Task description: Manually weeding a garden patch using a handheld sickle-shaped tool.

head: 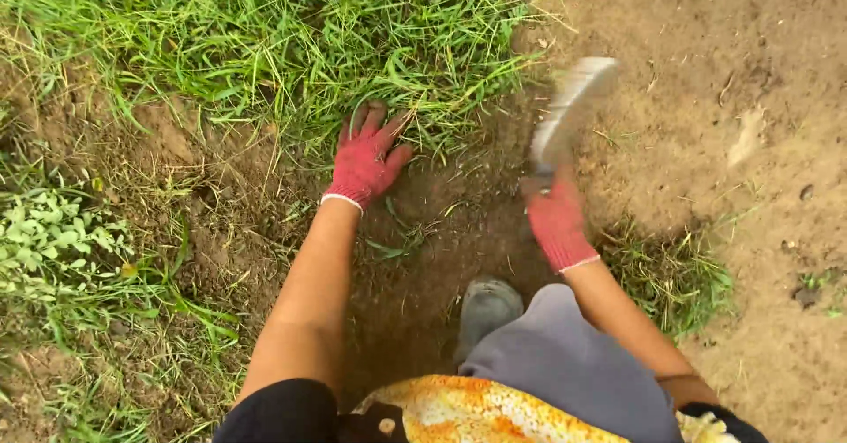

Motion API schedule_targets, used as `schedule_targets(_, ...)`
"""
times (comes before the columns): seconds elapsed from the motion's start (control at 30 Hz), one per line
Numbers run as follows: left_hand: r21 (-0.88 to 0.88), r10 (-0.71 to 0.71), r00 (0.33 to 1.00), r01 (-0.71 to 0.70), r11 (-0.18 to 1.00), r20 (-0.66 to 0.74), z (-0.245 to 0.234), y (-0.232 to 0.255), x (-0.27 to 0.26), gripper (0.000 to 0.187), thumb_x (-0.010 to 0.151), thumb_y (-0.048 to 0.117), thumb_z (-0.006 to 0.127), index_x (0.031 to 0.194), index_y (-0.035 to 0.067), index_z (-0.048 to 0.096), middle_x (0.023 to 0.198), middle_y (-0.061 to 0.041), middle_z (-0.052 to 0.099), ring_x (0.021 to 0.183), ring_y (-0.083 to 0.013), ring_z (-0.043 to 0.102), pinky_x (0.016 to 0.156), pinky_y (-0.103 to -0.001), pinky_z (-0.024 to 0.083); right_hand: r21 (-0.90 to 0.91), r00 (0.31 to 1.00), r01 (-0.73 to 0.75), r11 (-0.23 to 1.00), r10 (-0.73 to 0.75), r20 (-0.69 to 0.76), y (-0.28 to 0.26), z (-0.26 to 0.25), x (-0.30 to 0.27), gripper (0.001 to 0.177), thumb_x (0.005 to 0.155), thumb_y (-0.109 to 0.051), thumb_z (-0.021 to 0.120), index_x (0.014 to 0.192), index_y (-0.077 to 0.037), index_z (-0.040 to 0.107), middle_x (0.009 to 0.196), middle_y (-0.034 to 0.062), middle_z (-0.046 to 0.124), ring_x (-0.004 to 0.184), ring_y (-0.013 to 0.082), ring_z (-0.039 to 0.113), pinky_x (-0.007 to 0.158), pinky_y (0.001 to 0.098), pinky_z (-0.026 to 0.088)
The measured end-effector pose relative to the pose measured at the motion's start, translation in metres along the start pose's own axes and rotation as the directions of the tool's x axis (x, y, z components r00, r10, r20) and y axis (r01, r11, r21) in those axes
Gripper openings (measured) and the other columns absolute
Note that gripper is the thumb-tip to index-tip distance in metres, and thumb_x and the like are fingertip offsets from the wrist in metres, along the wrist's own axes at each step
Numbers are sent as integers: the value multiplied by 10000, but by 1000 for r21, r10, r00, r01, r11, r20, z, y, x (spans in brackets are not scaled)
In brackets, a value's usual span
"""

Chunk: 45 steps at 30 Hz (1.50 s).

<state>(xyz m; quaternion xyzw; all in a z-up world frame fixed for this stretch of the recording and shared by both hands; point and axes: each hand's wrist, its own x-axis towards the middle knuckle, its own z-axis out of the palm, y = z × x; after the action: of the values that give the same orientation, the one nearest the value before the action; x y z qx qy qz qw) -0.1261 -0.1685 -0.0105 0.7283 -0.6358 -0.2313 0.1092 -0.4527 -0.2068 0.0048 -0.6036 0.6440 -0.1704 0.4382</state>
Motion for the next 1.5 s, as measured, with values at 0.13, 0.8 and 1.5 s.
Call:
schedule_targets(0.13,-4,21,997,-21,1000,-72,-2,2,4,601,926,441,684,1498,327,539,1617,-176,401,1480,-431,305,1196,-578,218,-5,851,243,970,-210,481,28,-6,6,744,834,-200,719,1518,-89,448,1041,190,709,887,305,700,759,441,557)
schedule_targets(0.8,82,26,996,-19,996,-82,26,-13,-4,610,921,449,697,1481,260,542,1564,-169,437,1457,-426,360,1212,-592,211,52,827,460,886,-449,339,39,-7,42,734,773,-95,839,1441,-5,549,1119,199,711,933,278,691,808,469,562)
schedule_targets(1.5,16,-34,999,34,999,5,5,-5,-2,635,933,481,673,1512,268,526,1619,-178,393,1478,-452,325,1223,-561,220,-89,818,99,991,-30,575,16,-27,30,765,816,-248,738,1520,-133,462,1039,129,728,931,319,692,852,422,566)
